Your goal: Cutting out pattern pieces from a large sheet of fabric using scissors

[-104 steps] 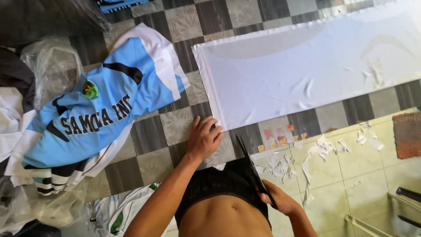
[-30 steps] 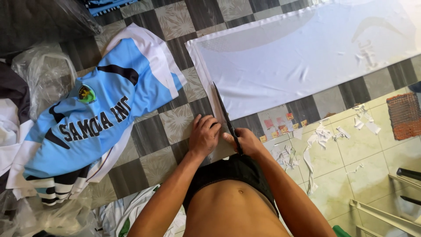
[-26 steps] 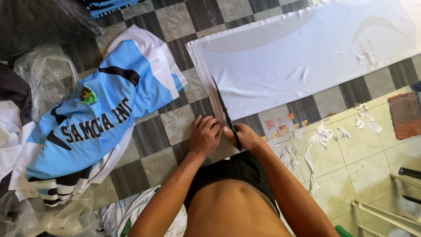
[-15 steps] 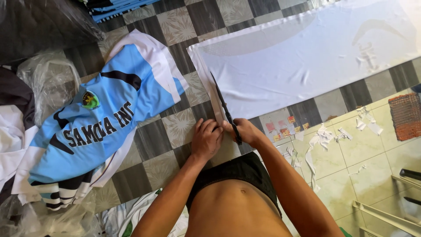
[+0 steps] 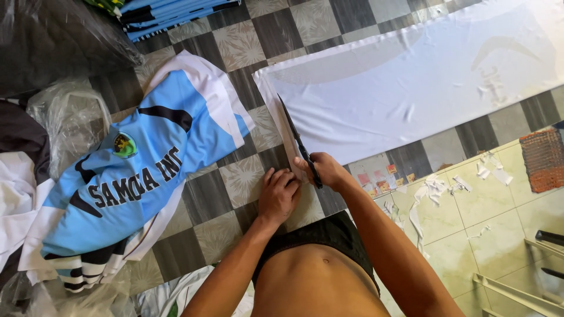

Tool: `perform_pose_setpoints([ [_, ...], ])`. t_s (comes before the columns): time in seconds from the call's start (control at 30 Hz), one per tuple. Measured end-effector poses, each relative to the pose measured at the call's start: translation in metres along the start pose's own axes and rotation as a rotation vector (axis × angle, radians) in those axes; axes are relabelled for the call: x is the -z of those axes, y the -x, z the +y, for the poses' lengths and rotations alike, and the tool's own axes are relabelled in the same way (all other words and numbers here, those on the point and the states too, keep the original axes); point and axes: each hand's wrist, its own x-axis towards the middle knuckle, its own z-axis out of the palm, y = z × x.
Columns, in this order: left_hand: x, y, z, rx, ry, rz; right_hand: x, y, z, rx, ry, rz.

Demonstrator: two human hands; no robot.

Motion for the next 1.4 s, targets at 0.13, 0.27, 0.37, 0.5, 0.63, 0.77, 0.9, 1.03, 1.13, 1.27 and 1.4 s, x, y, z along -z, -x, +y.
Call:
perform_pose_setpoints([
  [0.13, 0.004, -0.002, 0.001, 0.006, -0.007, 0.012, 0.002, -0.004, -0.003, -0.017, 0.014, -0.006],
  [0.27, 0.006, -0.006, 0.001, -0.003, 0.058, 0.014, 0.003, -0.030, -0.002, -0.001, 0.025, -0.039],
  [0.37, 0.012, -0.009, 0.003, 0.007, 0.071, 0.007, 0.001, -0.028, -0.018, 0.016, 0.024, -0.026],
  [0.5, 0.015, -0.010, 0.006, 0.018, 0.063, 0.005, 0.001, -0.026, -0.023, 0.004, -0.020, -0.014],
  [0.63, 0.003, -0.005, 0.000, -0.010, 0.048, 0.037, 0.001, -0.056, -0.018, -0.016, -0.043, -0.050],
  [0.77, 0.000, -0.005, -0.001, -0.020, 0.051, 0.059, 0.000, -0.058, -0.036, -0.007, -0.031, -0.033],
  [0.9, -0.006, -0.001, -0.003, -0.028, 0.045, 0.074, 0.000, -0.056, -0.045, -0.022, -0.017, -0.025],
  [1.03, -0.003, -0.004, -0.001, -0.022, 0.044, 0.092, -0.002, -0.076, -0.051, -0.019, 0.015, -0.046],
  [1.13, -0.004, -0.003, -0.001, -0.022, 0.035, 0.097, -0.005, -0.076, -0.061, 0.001, 0.015, -0.026],
  [1.27, -0.002, -0.006, 0.001, -0.018, 0.008, 0.105, -0.006, -0.088, -0.057, -0.004, 0.056, -0.012],
  [1.4, 0.001, -0.006, 0.002, -0.003, 0.026, 0.084, -0.009, -0.094, -0.074, 0.000, 0.045, -0.008],
])
